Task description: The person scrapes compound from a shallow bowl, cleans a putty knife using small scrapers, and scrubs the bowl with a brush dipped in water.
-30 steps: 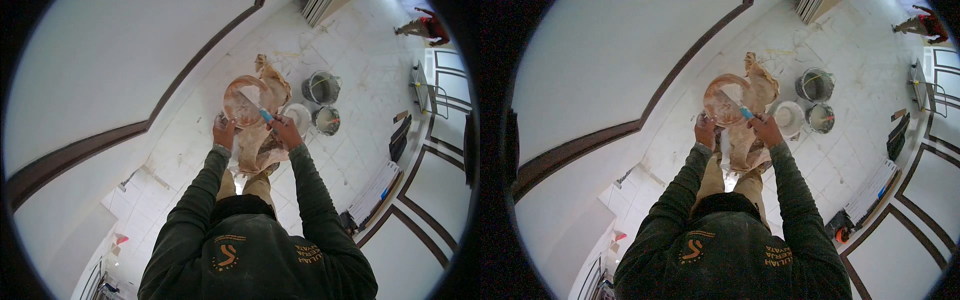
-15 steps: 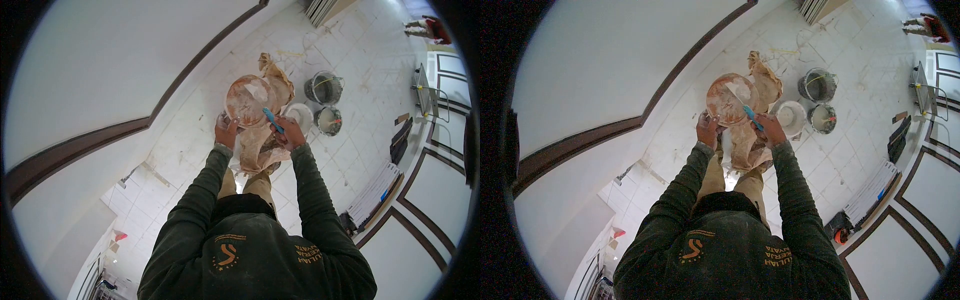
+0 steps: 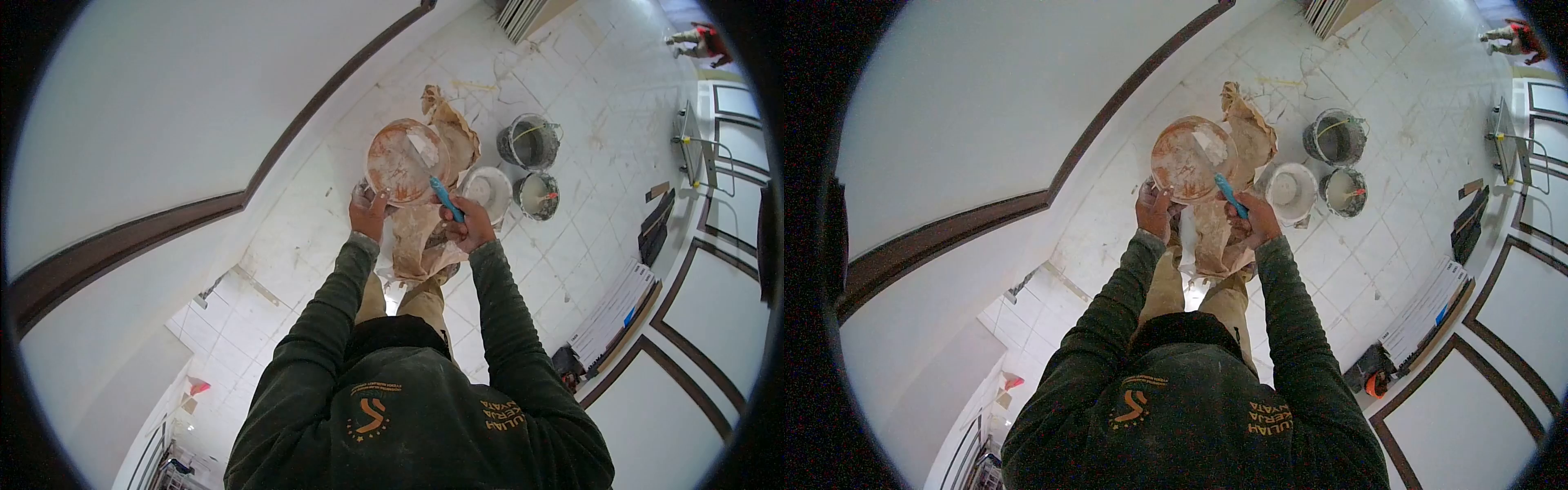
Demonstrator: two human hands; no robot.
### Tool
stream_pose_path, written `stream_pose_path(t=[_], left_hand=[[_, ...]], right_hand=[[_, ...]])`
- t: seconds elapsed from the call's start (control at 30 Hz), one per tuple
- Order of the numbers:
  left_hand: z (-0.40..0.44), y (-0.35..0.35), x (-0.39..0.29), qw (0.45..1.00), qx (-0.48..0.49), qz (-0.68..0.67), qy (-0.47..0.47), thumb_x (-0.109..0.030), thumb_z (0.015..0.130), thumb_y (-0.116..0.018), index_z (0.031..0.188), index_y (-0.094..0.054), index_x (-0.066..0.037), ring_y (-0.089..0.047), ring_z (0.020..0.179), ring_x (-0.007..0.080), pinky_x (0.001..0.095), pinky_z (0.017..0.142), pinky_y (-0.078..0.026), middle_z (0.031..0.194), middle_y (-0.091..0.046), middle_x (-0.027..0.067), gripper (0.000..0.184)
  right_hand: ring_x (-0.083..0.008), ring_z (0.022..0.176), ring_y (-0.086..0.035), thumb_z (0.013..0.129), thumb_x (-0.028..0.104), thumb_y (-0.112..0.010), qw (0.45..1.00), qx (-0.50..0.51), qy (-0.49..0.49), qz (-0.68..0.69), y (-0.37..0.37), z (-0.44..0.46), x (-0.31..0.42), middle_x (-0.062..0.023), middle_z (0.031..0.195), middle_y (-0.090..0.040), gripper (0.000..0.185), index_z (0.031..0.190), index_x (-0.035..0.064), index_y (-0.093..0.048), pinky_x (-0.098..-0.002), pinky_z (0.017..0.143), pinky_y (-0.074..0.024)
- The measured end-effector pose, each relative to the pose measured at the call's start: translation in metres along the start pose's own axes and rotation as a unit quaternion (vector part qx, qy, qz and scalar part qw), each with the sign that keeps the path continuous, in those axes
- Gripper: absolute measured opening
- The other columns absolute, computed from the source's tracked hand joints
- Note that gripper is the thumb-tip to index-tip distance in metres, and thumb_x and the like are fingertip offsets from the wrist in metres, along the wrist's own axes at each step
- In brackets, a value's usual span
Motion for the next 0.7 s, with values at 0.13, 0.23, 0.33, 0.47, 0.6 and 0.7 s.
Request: stream_pose_path(t=[0.13,0.23,0.33,0.47,0.6,0.7], left_hand=[[-0.002,-0.001,-0.002,0.999,-0.015,-0.030,0.025,-0.009,0.084,-0.061,0.126,-0.039,0.002,-0.060,0.095,0.0210,0.0366,0.077,-0.056,0.109,-0.058,0.0106,0.049],[0.003,0.003,0.005,0.999,-0.021,-0.029,0.027,-0.008,0.084,-0.061,0.126,-0.039,0.002,-0.060,0.095,0.0213,0.0364,0.077,-0.057,0.109,-0.059,0.0111,0.048],[0.004,0.003,0.004,0.999,-0.023,-0.017,0.022,-0.007,0.084,-0.060,0.126,-0.039,0.001,-0.060,0.095,0.0214,0.0366,0.077,-0.057,0.109,-0.059,0.0113,0.047],[0.005,0.006,0.002,0.999,-0.024,-0.027,0.020,-0.010,0.084,-0.059,0.127,-0.039,-0.001,-0.060,0.098,0.0238,0.0381,0.078,-0.057,0.113,-0.057,0.0130,0.048],[0.011,0.020,-0.001,0.999,-0.038,-0.019,-0.002,-0.013,0.086,-0.058,0.128,-0.037,-0.001,-0.060,0.102,0.0276,0.0414,0.081,-0.057,0.118,-0.053,0.0159,0.049],[0.008,0.033,-0.016,0.999,-0.050,0.008,0.012,-0.011,0.087,-0.055,0.127,-0.036,0.000,-0.059,0.104,0.0285,0.0431,0.082,-0.057,0.120,-0.052,0.0173,0.046]], right_hand=[[-0.0014,0.039,-0.028,0.094,0.025,-0.040,0.999,0.026,0.000,0.045,0.003,0.001,-0.008,0.0044,0.068,-0.045,0.038,0.118,-0.0014,-0.050,-0.0175,0.037,-0.0225],[-0.0014,0.038,-0.028,0.093,0.024,-0.040,0.998,0.031,-0.006,0.049,0.001,0.001,-0.013,0.0041,0.068,-0.046,0.038,0.119,-0.0020,-0.050,-0.0177,0.037,-0.0233],[-0.0026,0.038,-0.029,0.094,0.025,-0.041,0.998,0.021,0.003,0.062,-0.001,-0.003,-0.012,0.0029,0.064,-0.045,0.036,0.116,-0.0010,-0.053,-0.0172,0.034,-0.0249],[-0.0031,0.039,-0.032,0.093,0.025,-0.046,0.995,0.002,0.084,0.047,0.003,-0.018,0.009,0.0014,0.065,-0.049,0.036,0.116,-0.0015,-0.053,-0.0182,0.034,-0.0262],[-0.0064,0.041,-0.042,0.089,0.024,-0.055,0.938,-0.204,0.229,-0.164,0.061,-0.018,0.047,-0.0024,0.070,-0.057,0.033,0.109,-0.0021,-0.058,-0.0213,0.034,-0.0309],[-0.0120,0.051,-0.053,0.086,0.022,-0.058,0.890,-0.261,0.202,-0.314,0.108,0.019,0.047,-0.0047,0.073,-0.060,0.026,0.098,-0.0010,-0.061,-0.0286,0.042,-0.0413]])
Point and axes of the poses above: each hand's wrist, its own z-axis towards the middle knuckle, its own y-axis out of the back of the hand, x = y × z, the point moved 8 cm from there along z, towards the middle knuckle
